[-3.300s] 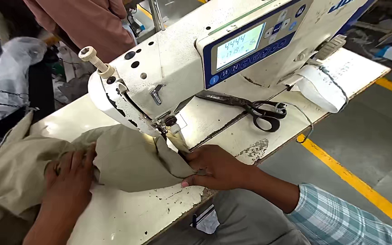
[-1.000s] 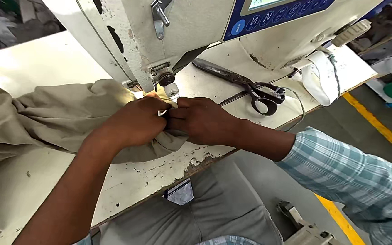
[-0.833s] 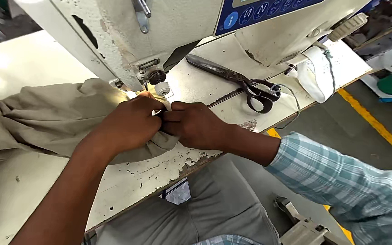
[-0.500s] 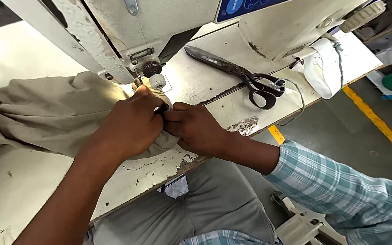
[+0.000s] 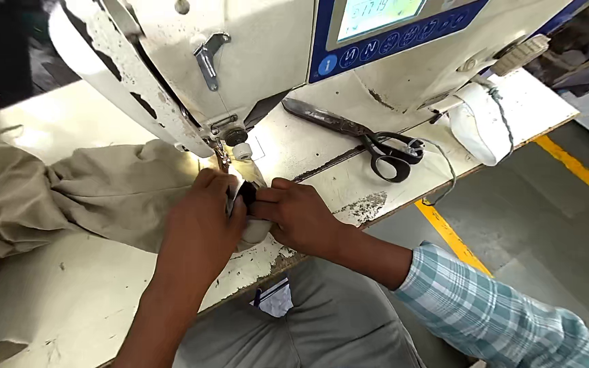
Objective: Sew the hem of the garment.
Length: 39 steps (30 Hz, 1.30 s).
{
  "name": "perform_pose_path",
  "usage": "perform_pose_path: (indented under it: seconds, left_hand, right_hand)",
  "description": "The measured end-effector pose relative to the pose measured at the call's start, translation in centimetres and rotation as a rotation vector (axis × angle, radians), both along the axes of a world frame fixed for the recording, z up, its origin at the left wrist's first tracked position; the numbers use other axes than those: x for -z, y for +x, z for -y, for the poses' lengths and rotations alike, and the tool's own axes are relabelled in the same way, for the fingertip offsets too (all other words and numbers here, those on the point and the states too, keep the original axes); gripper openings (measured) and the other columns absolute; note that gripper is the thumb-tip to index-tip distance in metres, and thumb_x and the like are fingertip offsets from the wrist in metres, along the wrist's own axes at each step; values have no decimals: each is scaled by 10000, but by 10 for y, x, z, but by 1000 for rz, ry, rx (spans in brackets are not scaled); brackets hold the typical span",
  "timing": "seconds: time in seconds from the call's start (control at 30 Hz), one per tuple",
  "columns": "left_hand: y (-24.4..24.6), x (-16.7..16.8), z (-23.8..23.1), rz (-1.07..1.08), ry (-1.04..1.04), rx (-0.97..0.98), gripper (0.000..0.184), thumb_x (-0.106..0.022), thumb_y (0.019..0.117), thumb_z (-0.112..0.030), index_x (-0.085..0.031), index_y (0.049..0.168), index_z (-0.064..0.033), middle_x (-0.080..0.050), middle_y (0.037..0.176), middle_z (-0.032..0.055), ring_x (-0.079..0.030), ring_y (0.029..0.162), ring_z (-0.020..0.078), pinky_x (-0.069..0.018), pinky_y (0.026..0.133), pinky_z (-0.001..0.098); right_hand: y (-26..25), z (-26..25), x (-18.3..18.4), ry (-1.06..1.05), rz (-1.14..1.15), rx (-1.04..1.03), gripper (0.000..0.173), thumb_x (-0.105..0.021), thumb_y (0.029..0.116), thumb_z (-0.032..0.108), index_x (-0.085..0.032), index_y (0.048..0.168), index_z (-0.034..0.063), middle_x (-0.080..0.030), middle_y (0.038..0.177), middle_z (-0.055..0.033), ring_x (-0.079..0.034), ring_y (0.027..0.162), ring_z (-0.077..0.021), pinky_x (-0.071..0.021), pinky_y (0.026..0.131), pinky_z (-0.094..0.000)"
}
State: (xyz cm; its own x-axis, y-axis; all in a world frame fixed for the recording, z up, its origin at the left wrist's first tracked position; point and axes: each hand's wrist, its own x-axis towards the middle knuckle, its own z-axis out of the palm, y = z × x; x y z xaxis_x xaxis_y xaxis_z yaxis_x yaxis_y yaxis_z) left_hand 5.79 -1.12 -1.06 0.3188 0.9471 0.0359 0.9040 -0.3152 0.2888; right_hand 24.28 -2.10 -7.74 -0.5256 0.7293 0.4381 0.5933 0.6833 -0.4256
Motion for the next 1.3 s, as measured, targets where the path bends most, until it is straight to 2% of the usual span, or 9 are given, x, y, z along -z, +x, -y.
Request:
perform_pose_path:
  seconds: [0.23,0.47,0.6,0.83,0.93,1.07,1.17,1.23,1.3]
  left_hand:
    - [10,-3,3,-50,55,30,155,-685,940,-110,-809,1023,-70,-749,951,117,-727,889,303,-577,744,548]
    - [1,0,-8,110,-74,-21,110,-720,903,-212,-813,960,-198,-726,918,-51,-659,759,108,-540,634,396]
    - [-1,4,-12,186,-79,-7,114,-706,914,-210,-815,947,-201,-696,863,-70,-640,742,70,-530,622,347]
    - [-9,9,-13,180,-131,159,255,-531,1016,-273,-763,967,-181,-654,928,-61,-624,839,73,-529,707,338]
    - [-14,7,-10,129,-156,223,373,-422,1031,-309,-753,1147,-183,-682,1070,-43,-654,974,95,-555,799,371]
    - [-16,9,-4,130,-144,257,407,-388,1023,-264,-720,1237,-168,-646,1059,-16,-653,906,118,-567,714,366]
    - [-16,13,-2,129,-139,276,417,-387,1027,-268,-702,1274,-150,-651,1116,3,-661,939,131,-576,741,375]
    - [-15,13,-1,112,-127,280,385,-407,1024,-265,-711,1223,-136,-630,1090,2,-649,904,124,-573,710,353]
    - [-13,13,2,88,-104,261,380,-442,1019,-255,-710,1259,-129,-601,1141,32,-630,808,124,-567,642,337]
  right_hand:
    - [0,-1,1,-16,-11,-11,196,-698,776,31,-771,924,136,-644,850,3,-590,773,-192,-455,575,-339]
    - [3,0,3,-20,-38,-17,193,-692,793,29,-774,927,140,-663,869,8,-597,770,-185,-462,585,-341]
    - [1,-3,3,-60,-89,-17,160,-679,784,17,-755,872,127,-687,881,-2,-634,797,-182,-506,623,-355]
    - [2,-8,3,-93,-152,-61,144,-663,805,27,-766,870,104,-689,874,-15,-633,794,-166,-512,651,-344]
    - [3,-6,-2,-82,-92,-66,184,-672,808,32,-785,926,117,-686,884,-14,-621,791,-180,-500,636,-348]
    - [16,16,-34,-288,-255,49,313,-612,801,-4,-736,1054,133,-672,1013,13,-632,880,-130,-550,667,-324]
    - [16,23,-41,-394,-399,304,245,-650,886,255,-626,1097,135,-602,1034,-3,-616,782,-101,-520,566,-288]
    - [6,17,-36,-388,-224,403,401,-696,936,419,-646,1157,88,-646,971,-57,-635,718,-177,-532,569,-388]
    - [1,6,-27,-372,-101,405,276,-673,951,326,-702,1096,94,-675,882,-48,-653,708,-201,-542,603,-430]
